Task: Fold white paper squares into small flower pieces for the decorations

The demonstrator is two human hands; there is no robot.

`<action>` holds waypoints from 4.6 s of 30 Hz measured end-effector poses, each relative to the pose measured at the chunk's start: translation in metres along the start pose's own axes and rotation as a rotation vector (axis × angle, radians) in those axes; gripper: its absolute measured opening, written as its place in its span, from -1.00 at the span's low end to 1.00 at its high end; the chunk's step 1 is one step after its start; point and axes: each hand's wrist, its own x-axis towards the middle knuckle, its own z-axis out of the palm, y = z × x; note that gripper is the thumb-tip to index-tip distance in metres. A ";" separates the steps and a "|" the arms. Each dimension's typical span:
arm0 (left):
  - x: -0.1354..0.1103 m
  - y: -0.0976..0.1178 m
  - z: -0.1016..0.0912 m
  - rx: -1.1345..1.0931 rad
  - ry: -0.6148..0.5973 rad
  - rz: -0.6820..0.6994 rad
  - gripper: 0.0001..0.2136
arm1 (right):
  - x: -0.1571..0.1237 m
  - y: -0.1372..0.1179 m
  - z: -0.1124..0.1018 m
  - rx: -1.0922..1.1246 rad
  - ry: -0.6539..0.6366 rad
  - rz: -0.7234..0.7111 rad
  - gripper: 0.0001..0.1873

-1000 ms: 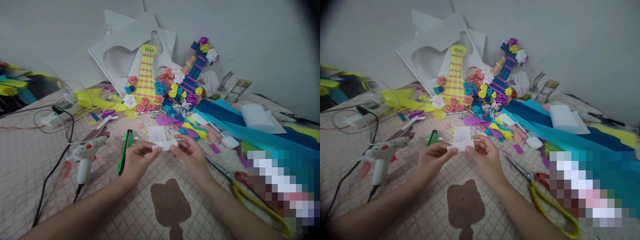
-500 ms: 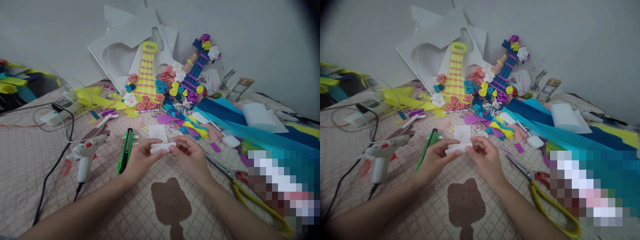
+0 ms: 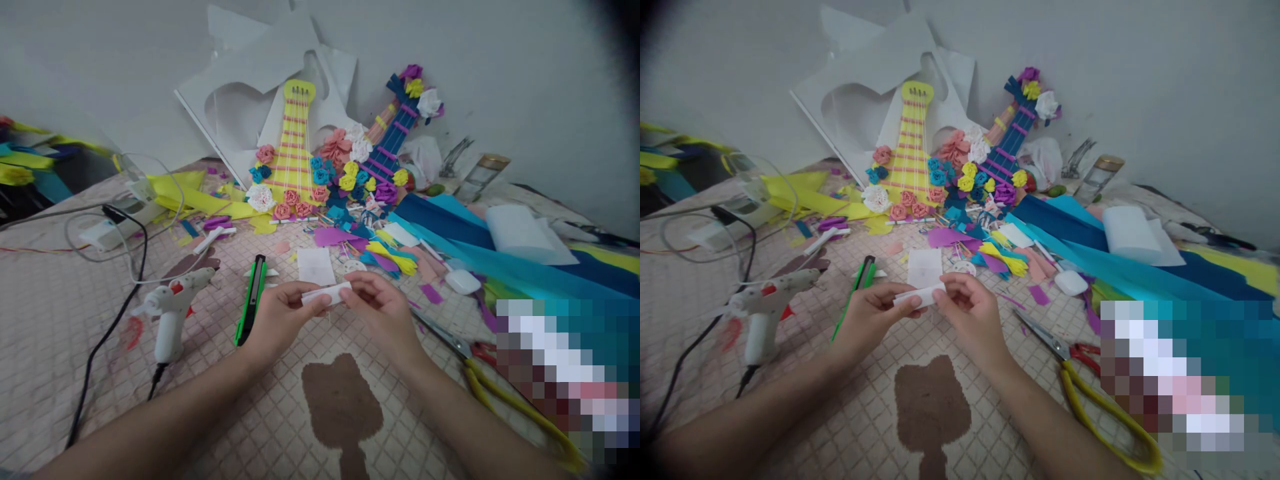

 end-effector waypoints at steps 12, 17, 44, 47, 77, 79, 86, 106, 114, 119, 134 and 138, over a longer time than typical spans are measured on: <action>-0.001 -0.002 0.001 0.009 -0.036 -0.042 -0.83 | 0.000 -0.001 0.000 -0.012 0.006 0.002 -0.79; -0.001 0.001 0.001 0.000 -0.020 -0.064 -0.83 | 0.000 -0.001 0.000 -0.031 0.007 -0.009 -0.78; 0.000 0.003 0.000 0.040 -0.019 -0.047 -0.82 | 0.000 0.001 0.000 -0.016 -0.077 0.121 -0.66; 0.000 0.001 -0.001 0.051 -0.030 -0.023 -0.81 | -0.001 0.001 0.001 -0.005 -0.081 0.119 -0.64; -0.002 -0.004 -0.002 0.158 -0.091 -0.010 -0.78 | -0.001 0.000 0.001 0.032 -0.060 0.129 -0.65; -0.002 -0.004 -0.002 0.160 -0.092 -0.003 -0.78 | -0.001 0.000 0.001 0.035 -0.061 0.132 -0.65; -0.001 -0.004 -0.002 0.172 -0.085 -0.006 -0.78 | -0.001 -0.003 0.001 0.063 -0.032 0.133 -0.69; 0.000 -0.007 -0.004 0.345 -0.118 0.071 -0.74 | -0.001 -0.002 0.002 0.064 -0.012 0.090 -0.68; 0.001 -0.006 -0.003 0.284 -0.109 0.047 -0.77 | 0.001 -0.001 0.001 0.044 0.055 0.057 -0.74; 0.000 -0.003 -0.003 0.252 -0.093 0.031 -0.78 | 0.001 -0.002 0.001 0.078 0.003 0.120 -0.64; 0.000 -0.003 -0.004 0.235 -0.068 0.079 -0.79 | -0.001 0.002 0.003 0.032 -0.052 0.168 -0.60; 0.000 -0.002 -0.003 0.243 -0.053 0.084 -0.79 | 0.000 0.004 0.003 0.082 -0.017 0.148 -0.62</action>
